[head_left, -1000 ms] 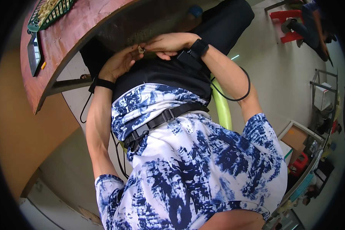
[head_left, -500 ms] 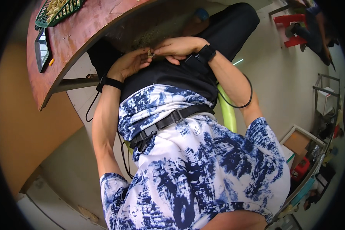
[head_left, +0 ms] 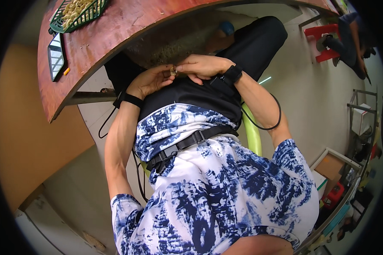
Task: Shelling nuts using a hand-held cracking tool at a table.
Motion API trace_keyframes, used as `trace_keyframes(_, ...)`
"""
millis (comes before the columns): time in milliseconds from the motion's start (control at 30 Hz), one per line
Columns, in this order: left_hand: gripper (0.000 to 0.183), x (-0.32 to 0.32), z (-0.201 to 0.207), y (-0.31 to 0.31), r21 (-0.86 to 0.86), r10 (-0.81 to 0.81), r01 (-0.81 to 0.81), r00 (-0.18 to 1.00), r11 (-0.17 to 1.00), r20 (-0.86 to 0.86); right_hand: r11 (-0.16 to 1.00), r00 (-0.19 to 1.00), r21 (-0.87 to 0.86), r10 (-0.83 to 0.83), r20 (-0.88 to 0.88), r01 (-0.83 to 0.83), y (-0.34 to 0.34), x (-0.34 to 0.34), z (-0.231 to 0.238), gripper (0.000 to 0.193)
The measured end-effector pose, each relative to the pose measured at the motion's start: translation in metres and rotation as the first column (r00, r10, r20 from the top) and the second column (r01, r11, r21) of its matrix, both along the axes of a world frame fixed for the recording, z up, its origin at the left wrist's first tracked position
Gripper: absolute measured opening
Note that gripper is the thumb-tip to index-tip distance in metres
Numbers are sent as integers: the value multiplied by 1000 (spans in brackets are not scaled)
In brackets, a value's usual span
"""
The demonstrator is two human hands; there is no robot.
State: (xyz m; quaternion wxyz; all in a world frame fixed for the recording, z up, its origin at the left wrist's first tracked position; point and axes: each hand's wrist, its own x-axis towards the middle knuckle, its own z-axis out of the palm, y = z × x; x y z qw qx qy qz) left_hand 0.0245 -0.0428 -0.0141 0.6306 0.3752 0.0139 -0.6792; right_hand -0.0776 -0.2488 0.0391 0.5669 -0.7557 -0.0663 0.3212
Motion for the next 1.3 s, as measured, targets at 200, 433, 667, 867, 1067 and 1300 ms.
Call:
trace_keyframes(200,21,-4,3,0,28,32,-32,999,999,4,997,992,22,71,-99,-70,0,5,0,42)
trace_keyframes(433,21,-5,7,-1,-12,13,-13,1000,1000,-20,1000,999,-8,16,-29,-17,3,-1,6,42)
trace_keyframes(667,20,-5,10,0,48,45,-43,999,998,-27,998,990,-43,-28,141,35,6,-6,1,45)
trace_keyframes(867,21,-3,7,0,35,112,-109,989,993,-99,986,974,-140,-60,217,92,9,-1,-5,40)
trace_keyframes(1067,19,-5,2,-1,24,166,-164,981,986,-102,989,983,-104,-91,162,108,12,2,-6,37)
trace_keyframes(1300,16,-5,8,3,102,153,-159,986,982,65,1000,983,9,-5,-185,7,8,12,-3,44)
